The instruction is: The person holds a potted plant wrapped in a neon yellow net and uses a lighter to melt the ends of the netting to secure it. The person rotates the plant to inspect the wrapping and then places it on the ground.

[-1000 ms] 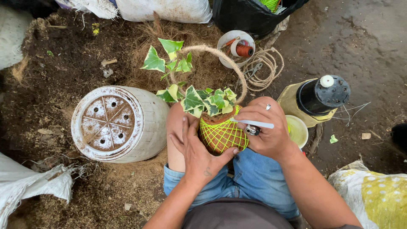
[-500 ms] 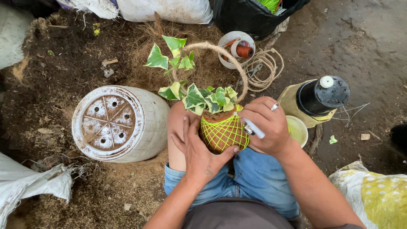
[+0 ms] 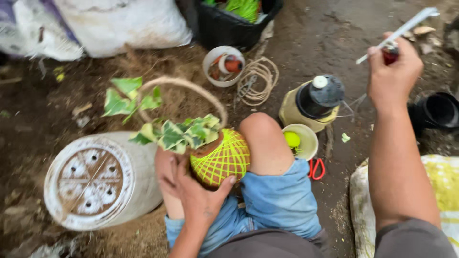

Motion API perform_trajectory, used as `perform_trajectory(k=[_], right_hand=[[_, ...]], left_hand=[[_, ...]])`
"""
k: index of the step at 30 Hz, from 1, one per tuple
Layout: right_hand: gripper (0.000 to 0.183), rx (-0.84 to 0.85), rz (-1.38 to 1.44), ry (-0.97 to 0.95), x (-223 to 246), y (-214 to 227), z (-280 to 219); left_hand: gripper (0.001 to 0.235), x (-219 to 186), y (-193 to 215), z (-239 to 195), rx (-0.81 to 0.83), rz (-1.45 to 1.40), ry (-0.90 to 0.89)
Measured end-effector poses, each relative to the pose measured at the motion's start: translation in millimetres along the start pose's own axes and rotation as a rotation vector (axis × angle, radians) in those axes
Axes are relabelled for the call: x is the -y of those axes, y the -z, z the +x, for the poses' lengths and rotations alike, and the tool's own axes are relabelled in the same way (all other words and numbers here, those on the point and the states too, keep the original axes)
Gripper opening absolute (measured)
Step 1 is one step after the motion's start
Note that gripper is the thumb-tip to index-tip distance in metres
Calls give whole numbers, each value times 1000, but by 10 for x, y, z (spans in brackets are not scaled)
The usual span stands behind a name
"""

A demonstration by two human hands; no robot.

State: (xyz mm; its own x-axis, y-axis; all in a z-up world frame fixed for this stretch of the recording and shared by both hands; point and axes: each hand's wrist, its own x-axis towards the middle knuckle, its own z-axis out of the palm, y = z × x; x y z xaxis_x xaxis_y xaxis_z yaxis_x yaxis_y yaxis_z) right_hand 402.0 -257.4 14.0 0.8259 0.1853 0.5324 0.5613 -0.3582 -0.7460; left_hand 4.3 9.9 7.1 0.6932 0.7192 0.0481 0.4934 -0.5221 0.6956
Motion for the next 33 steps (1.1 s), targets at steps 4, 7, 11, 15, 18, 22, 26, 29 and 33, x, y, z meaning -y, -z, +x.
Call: perform_trajectory(k=[4,7,11,15,18,22,26,29,33], right_hand=[[13,378,-250,-443,-725,285,-28],[22,530,-473,-578,-1131,207,-346],[47,632,-690,-439,-1395,-71,-605],[52,628,-792,-437,-1364,-272,-655],[51,662,-828,-511,-1245,-321,-658],[47,668,-815,-558,-1114,-324,-640],[51,648,-818,-531,-1070,-320,-603],[50,635,-796,-619,-1192,-278,-597],[45,322,-601,-558,-1583,-196,-503]], left_hand=[[123,57,-35,-14,-2,35,-27],[122,80,-83,-41,-24,20,-68],[122,116,-118,-60,-26,21,-73],[123,132,-136,-51,-40,13,-66],[123,151,-141,-53,-34,31,-52],[124,165,-147,-53,-35,33,-58],[123,149,-149,-40,-27,40,-58],[121,134,-150,-50,-65,15,-130],[123,132,-131,-62,-48,11,-102]])
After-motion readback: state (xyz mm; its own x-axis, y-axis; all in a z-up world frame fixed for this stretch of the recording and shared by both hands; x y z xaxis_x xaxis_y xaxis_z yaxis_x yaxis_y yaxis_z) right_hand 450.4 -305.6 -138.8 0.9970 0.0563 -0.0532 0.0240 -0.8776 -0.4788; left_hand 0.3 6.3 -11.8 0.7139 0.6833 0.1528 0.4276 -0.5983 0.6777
